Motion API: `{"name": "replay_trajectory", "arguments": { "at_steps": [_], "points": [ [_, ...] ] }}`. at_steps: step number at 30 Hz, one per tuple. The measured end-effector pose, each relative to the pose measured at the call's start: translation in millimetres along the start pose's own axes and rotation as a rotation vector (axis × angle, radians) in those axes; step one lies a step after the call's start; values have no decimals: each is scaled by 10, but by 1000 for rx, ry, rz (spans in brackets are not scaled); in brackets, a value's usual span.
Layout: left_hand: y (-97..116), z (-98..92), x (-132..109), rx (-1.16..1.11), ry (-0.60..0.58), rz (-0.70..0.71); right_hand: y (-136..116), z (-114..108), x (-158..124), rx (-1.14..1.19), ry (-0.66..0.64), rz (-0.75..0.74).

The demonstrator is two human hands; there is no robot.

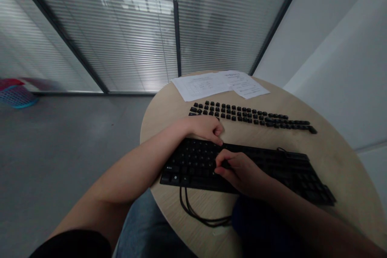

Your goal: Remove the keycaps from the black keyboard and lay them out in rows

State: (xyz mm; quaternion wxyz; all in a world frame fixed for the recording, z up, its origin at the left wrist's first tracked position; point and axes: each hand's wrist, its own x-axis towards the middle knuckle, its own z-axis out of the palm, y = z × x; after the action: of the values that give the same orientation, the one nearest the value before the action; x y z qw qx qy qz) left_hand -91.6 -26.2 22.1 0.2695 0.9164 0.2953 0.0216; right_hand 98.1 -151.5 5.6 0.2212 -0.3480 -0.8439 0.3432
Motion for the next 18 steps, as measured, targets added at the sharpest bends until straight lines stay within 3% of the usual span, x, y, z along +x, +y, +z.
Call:
{"name": "replay_trajectory", "arguments": {
  "at_steps": [4,9,13,18],
  "points": [
    [-7,-3,-7,-14,-10,-33,78,35,-26,183,75,55],
    [-23,11,-15,-33,13,-25,152,100,-12,497,275,177],
    [-19,-42,-42,-120,51,45,144,98,4,392,299,159],
    [38,-172,-125,-421,100,122,116,-75,27,263,393,196]
  ]
}}
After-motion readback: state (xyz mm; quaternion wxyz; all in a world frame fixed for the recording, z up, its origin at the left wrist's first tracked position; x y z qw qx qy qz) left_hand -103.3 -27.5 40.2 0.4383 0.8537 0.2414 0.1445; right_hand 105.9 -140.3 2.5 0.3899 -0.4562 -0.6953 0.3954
